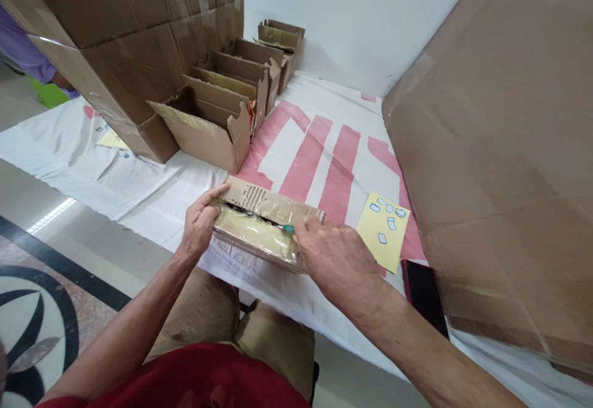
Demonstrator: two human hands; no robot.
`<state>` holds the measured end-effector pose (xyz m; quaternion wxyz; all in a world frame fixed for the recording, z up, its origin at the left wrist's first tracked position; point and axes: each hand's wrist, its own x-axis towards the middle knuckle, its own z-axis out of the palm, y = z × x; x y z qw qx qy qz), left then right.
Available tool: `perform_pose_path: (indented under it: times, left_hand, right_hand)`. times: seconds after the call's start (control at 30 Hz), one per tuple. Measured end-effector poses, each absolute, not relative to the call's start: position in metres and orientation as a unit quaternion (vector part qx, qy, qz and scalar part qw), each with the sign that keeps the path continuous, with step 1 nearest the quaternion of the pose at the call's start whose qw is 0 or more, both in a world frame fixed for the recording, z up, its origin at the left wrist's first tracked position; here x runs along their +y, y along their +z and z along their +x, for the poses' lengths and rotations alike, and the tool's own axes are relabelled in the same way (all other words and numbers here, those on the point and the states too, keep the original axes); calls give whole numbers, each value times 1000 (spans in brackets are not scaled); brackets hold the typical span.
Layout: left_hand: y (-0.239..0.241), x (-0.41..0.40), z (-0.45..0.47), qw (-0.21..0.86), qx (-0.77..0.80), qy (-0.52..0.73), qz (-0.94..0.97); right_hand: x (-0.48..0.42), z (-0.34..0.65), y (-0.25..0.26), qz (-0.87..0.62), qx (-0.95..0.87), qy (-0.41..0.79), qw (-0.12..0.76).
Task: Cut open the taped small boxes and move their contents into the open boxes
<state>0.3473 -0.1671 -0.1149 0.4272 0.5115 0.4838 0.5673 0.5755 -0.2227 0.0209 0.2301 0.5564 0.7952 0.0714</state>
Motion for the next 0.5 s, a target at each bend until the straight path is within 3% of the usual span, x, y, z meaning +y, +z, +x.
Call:
perform_pose_path:
  times: [0.1, 0.3, 0.37, 0.5]
  left_hand:
    - [-113, -167, 347, 435, 487, 550, 521]
    - [-104, -171, 345, 385, 498, 537, 562]
    - [-99, -179, 340, 343, 504, 536, 584]
    - [-91, -201, 328, 264, 523, 512, 629]
  right_hand:
    - [-236, 600, 32, 554, 820, 58, 130]
    - [-279, 664, 23, 640, 749, 30, -170]
    - [-298, 681, -10, 679, 710, 28, -185]
    - [-328, 697, -103, 720, 680, 51, -128]
